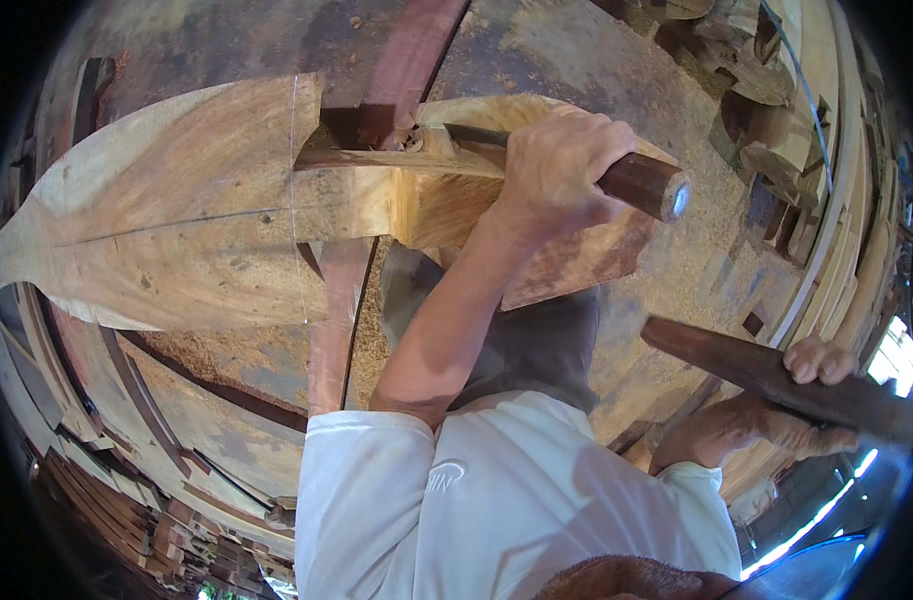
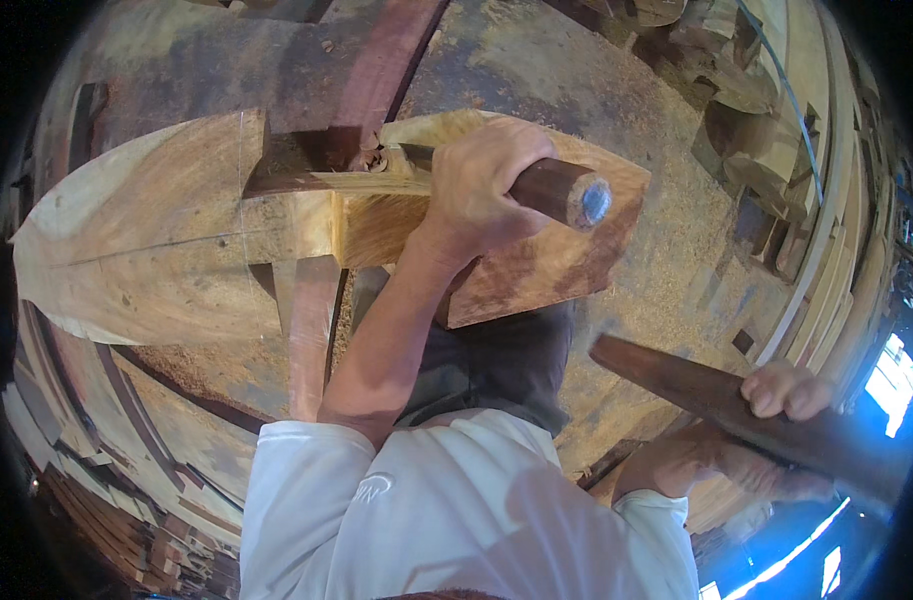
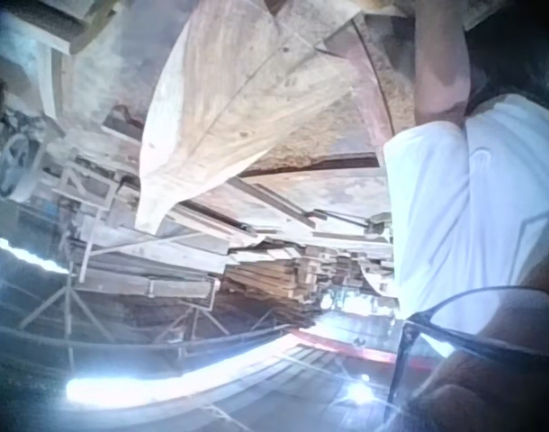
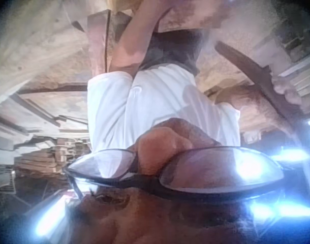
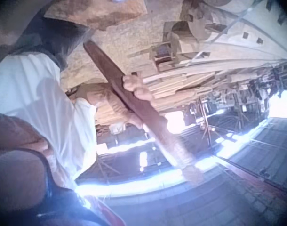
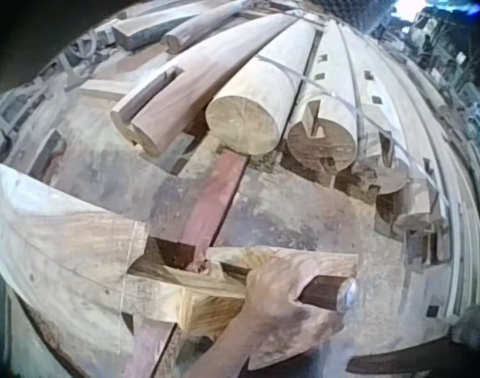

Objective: The person uses a chisel and mallet to carve a wooden piece clamped on a workbench. They repeatedly strike the chisel to remove wood shavings and shape the piece, adjusting the chisel position as needed.

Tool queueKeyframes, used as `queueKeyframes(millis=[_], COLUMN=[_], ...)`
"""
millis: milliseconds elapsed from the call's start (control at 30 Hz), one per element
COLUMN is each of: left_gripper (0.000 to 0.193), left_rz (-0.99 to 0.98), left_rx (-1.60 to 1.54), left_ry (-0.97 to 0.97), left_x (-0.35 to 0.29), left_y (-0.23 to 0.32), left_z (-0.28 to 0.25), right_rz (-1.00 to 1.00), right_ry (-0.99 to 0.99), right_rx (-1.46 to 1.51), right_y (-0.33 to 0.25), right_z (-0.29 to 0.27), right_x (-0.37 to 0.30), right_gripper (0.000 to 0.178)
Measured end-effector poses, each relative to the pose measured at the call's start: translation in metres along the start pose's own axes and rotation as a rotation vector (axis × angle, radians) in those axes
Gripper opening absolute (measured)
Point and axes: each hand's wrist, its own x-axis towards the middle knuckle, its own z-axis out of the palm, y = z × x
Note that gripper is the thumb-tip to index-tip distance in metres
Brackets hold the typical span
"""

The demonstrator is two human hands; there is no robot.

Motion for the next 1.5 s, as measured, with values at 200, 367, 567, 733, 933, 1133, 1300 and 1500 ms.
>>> queueKeyframes(millis=[200, 367, 567, 733, 933, 1133, 1300, 1500], left_gripper=[0.045, 0.039, 0.035, 0.036, 0.042, 0.046, 0.04, 0.035], left_rz=[-0.016, -0.022, -0.024, -0.058, 0.176, 0.198, 0.172, 0.143], left_rx=[0.021, 0.015, 0.065, -0.086, 0.031, -0.091, -0.071, -0.012], left_ry=[-0.038, -0.005, 0.043, 0.308, 0.112, 0.223, 0.225, 0.136], left_x=[-0.001, 0.0, 0.004, 0.008, 0.002, -0.004, -0.002, 0.005], left_y=[0.007, 0.006, 0.009, 0.015, 0.012, 0.005, -0.002, 0.023], left_z=[-0.003, -0.004, -0.003, -0.014, -0.003, 0.0, -0.011, -0.011], right_rz=[0.208, 0.344, 0.001, 0.393, 0.083, -0.056, 0.31, 0.254], right_ry=[0.162, -0.383, 0.043, 0.493, 0.549, 0.378, 0.1, 0.362], right_rx=[-1.232, -1.005, -1.133, -0.635, -0.537, -0.401, -0.915, -0.502], right_y=[0.099, -0.017, 0.097, 0.1, 0.062, 0.054, 0.071, 0.069], right_z=[0.038, -0.032, 0.06, 0.056, 0.046, 0.065, 0.044, 0.037], right_x=[-0.019, 0.015, -0.012, -0.036, -0.016, -0.014, -0.031, -0.032], right_gripper=[0.073, 0.054, 0.065, 0.073, 0.063, 0.08, 0.079, 0.067])
